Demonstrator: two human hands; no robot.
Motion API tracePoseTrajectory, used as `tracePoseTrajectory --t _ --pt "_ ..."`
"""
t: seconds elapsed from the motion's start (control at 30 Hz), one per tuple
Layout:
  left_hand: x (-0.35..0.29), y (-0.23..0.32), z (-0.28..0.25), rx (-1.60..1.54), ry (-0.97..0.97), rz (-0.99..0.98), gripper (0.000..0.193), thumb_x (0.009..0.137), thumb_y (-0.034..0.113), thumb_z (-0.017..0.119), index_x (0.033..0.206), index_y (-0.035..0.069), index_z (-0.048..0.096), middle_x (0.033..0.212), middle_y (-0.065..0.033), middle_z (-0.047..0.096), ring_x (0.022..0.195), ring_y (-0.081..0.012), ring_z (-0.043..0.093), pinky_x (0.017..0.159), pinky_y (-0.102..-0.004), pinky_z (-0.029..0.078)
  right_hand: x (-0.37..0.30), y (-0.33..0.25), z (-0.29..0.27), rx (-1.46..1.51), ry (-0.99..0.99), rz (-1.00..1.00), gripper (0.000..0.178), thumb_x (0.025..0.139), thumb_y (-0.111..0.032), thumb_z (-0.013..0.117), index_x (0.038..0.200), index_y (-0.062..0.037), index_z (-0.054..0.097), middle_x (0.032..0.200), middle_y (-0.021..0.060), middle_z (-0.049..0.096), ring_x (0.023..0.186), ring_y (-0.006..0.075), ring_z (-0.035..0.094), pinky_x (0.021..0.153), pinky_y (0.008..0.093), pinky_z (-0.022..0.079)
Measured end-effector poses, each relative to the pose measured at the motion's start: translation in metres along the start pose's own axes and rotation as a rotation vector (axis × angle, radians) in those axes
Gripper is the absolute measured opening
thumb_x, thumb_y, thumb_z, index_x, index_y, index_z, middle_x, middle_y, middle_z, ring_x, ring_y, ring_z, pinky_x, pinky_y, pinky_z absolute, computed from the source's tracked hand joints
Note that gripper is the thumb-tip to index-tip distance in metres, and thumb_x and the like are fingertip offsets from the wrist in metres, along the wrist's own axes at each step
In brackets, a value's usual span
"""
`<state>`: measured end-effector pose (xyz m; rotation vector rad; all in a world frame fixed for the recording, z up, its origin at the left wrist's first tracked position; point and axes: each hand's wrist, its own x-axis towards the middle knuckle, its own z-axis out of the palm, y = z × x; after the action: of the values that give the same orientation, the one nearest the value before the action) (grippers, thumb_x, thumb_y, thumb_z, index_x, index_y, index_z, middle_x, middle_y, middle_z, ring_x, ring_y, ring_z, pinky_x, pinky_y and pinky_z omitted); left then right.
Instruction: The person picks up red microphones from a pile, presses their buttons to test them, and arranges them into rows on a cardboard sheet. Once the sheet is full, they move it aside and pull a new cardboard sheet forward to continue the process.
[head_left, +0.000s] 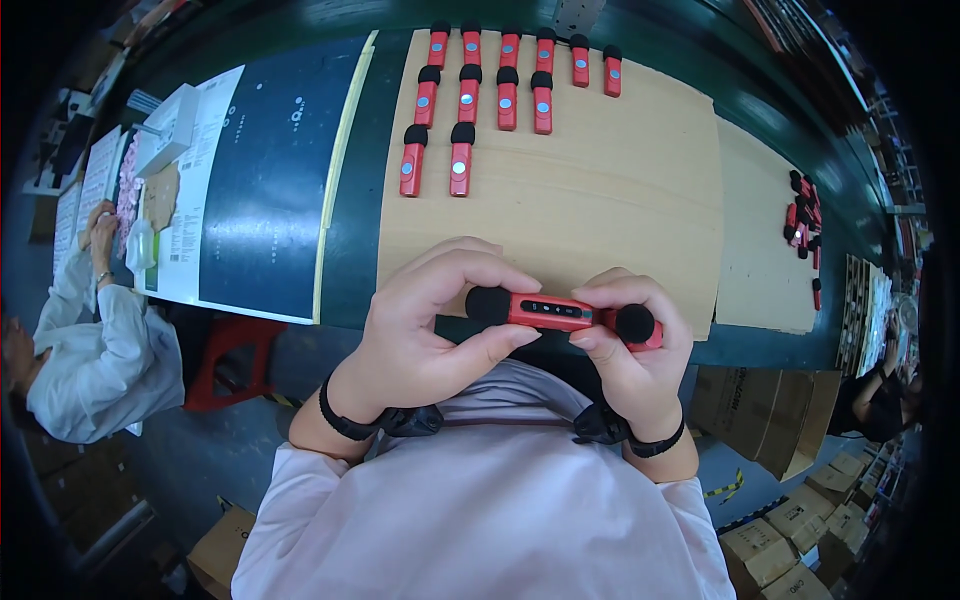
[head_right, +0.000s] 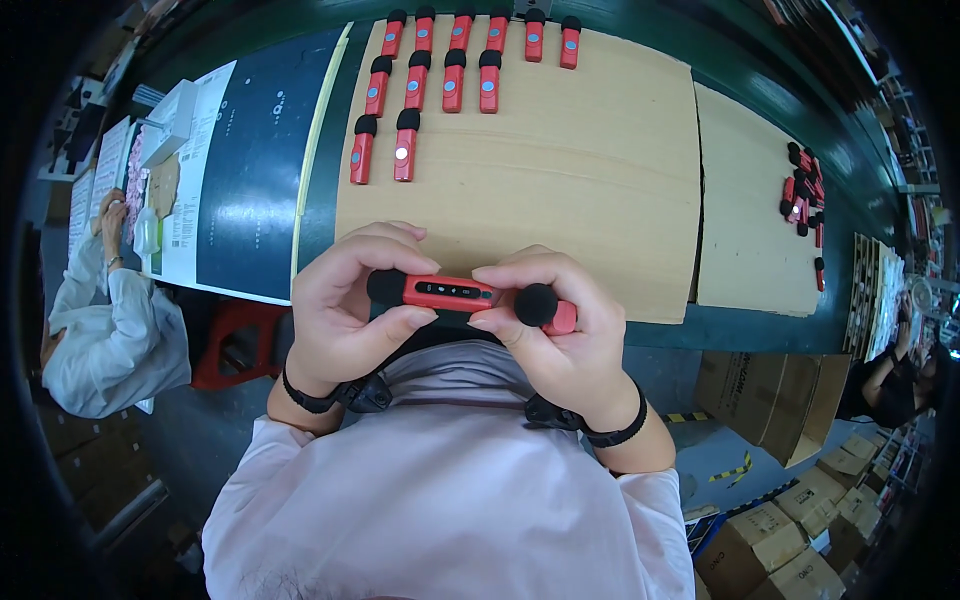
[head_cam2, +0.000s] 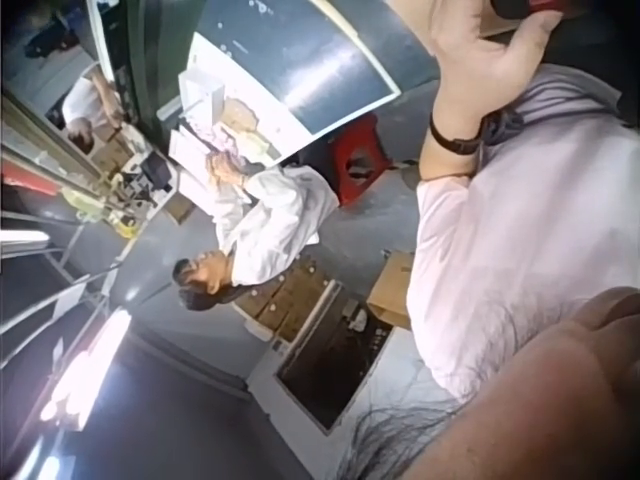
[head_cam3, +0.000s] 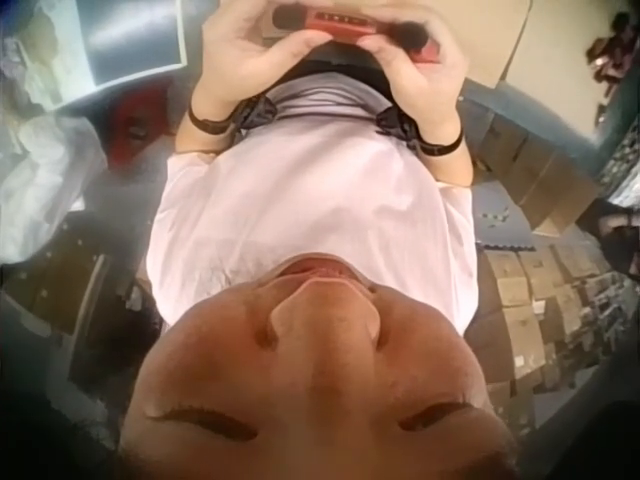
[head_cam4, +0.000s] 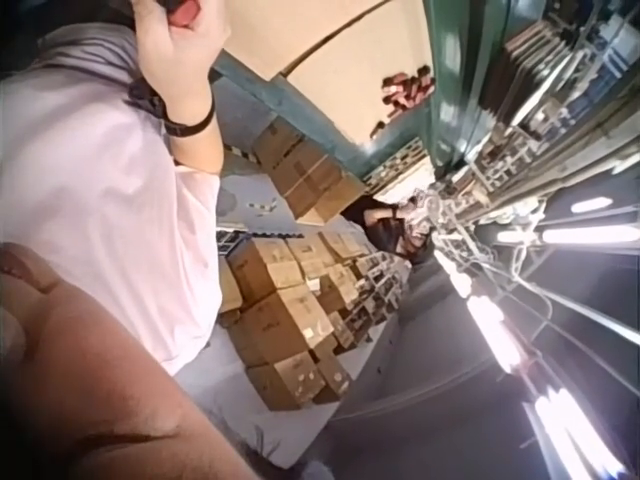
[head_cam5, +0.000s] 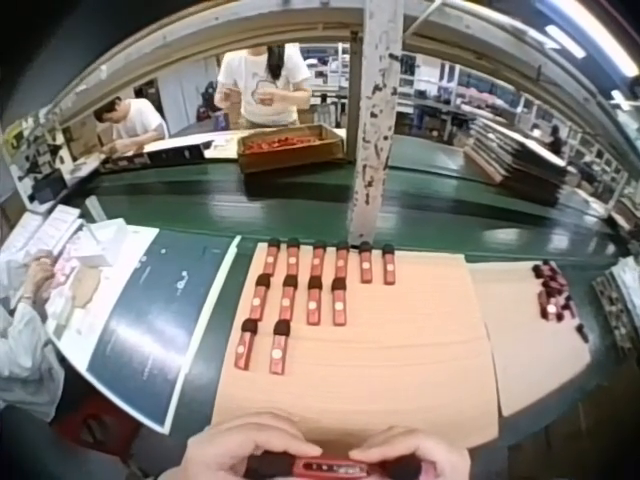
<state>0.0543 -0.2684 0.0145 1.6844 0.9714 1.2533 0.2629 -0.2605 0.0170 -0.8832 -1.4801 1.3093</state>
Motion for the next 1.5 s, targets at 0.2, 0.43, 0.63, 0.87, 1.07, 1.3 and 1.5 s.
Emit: tracePoseTrajectory --t 0.2,0.43,0.63,0.87,1.07,1.3,1.5 --pt "0.003 0.007 0.003 -0.182 -0.023 -0.190 0.034 0.077 0.010 0.076 0.104 -0.004 0.061 0.100 -0.0136 0.063 0.097 -0.0236 0.059 0.095 -0.0365 0.043 0.002 0.001 0.000 -0.078 -0.004 -0.103 0.027 0.076 -0.002 0.077 0.097 0.0011 0.060 0.091 0.0127 0.063 0.079 0.0169 0.059 0.070 0.0263 0.046" --pt "0.007 0.003 0.006 -0.152 -0.034 -0.072 0.024 0.080 0.000 0.067 0.103 -0.001 0.059 0.094 -0.0079 0.059 0.088 -0.0131 0.057 0.081 -0.0273 0.045 0.006 0.006 0.000 -0.149 -0.024 -0.285 0.027 0.075 0.011 0.073 0.097 0.0003 0.063 0.092 0.0134 0.064 0.077 0.0185 0.063 0.066 0.0271 0.050" --pt "0.009 0.006 0.016 -0.376 0.036 -0.170 0.023 0.085 0.000 0.063 0.106 -0.001 0.056 0.095 -0.0057 0.058 0.088 -0.0114 0.056 0.082 -0.0273 0.046 0.004 0.009 0.002 -0.161 -0.007 -0.321 0.029 0.074 0.009 0.074 0.098 -0.0006 0.060 0.092 0.0134 0.063 0.077 0.0195 0.062 0.066 0.0270 0.049" --pt "0.013 0.007 0.024 -0.823 0.071 -0.328 0.022 0.090 0.001 0.060 0.111 -0.001 0.054 0.101 -0.0060 0.061 0.095 -0.0120 0.059 0.087 -0.0280 0.047 0.003 0.009 0.011 -0.217 0.078 -0.444 0.031 0.075 0.010 0.073 0.098 -0.0010 0.055 0.094 0.0128 0.060 0.076 0.0146 0.057 0.066 0.0242 0.046" --pt "0.015 0.004 -0.007 -0.577 0.245 -0.177 0.021 0.090 0.003 0.060 0.110 -0.002 0.056 0.103 -0.0082 0.062 0.094 -0.0138 0.061 0.086 -0.0282 0.049 -0.003 0.003 0.009 -0.096 0.090 -0.236 0.022 0.084 0.009 0.060 0.102 -0.0017 0.054 0.099 0.0130 0.058 0.076 0.0114 0.054 0.062 0.0210 0.045" --pt "0.018 -0.046 -0.092 0.104 0.528 -0.150 0.022 0.088 0.003 0.062 0.109 -0.002 0.059 0.096 -0.0084 0.063 0.084 -0.0141 0.062 0.076 -0.0265 0.050 -0.018 -0.002 -0.013 0.153 0.097 0.084 0.020 0.090 0.006 0.049 0.108 -0.0005 0.053 0.106 0.0150 0.058 0.081 0.0120 0.057 0.054 0.0203 0.046" --pt "0.010 -0.098 -0.117 0.616 0.503 -0.400 0.019 0.084 0.006 0.067 0.101 -0.001 0.063 0.090 -0.0124 0.062 0.075 -0.0193 0.061 0.070 -0.0287 0.050 -0.023 -0.012 -0.021 -0.077 0.105 0.244 0.017 0.089 0.005 0.052 0.106 0.0023 0.053 0.103 0.0136 0.061 0.079 0.0126 0.061 0.051 0.0191 0.046"
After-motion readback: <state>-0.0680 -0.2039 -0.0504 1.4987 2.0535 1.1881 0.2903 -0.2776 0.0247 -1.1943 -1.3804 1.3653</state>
